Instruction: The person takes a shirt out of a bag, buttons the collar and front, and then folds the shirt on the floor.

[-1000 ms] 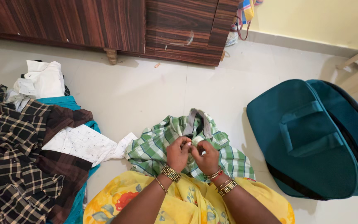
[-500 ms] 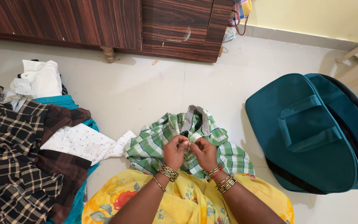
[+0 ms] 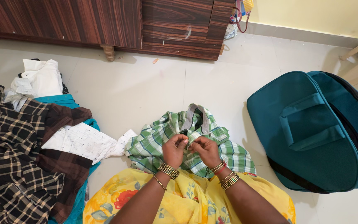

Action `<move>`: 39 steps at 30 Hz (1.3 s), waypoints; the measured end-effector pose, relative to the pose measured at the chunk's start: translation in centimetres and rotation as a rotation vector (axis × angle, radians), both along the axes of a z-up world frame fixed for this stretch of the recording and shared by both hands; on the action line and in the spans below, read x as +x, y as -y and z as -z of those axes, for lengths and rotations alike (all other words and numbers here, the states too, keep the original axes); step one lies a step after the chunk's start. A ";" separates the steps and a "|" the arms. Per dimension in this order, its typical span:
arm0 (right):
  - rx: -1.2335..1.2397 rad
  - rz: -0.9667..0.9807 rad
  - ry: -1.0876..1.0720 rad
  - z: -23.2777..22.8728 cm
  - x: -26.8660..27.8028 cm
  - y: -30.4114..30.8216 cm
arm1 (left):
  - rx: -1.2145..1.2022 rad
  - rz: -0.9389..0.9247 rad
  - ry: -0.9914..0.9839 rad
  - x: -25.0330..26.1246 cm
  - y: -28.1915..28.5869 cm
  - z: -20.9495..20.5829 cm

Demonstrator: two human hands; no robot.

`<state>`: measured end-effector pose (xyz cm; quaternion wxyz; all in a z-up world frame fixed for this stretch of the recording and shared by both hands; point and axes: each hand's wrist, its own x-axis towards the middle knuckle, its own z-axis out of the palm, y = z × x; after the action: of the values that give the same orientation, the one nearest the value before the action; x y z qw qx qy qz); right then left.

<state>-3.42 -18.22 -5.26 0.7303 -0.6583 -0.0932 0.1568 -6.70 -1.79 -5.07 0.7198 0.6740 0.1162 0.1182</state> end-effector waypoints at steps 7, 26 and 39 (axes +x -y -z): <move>-0.323 0.060 0.231 -2.2 -0.1 -0.2 | 0.188 0.020 -0.046 -0.7 0.2 -1.1; -0.584 0.110 0.709 -4.7 -2.2 -2.4 | -0.043 -0.029 -0.120 0.0 -0.7 -1.6; 0.192 0.027 -0.351 -1.5 0.3 -0.5 | -0.429 0.148 0.031 0.9 -0.9 -0.3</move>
<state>-3.12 -17.69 -3.71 0.7967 -0.5495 0.0297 0.2498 -5.76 -0.91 -4.80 0.8551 0.5104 0.0777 0.0480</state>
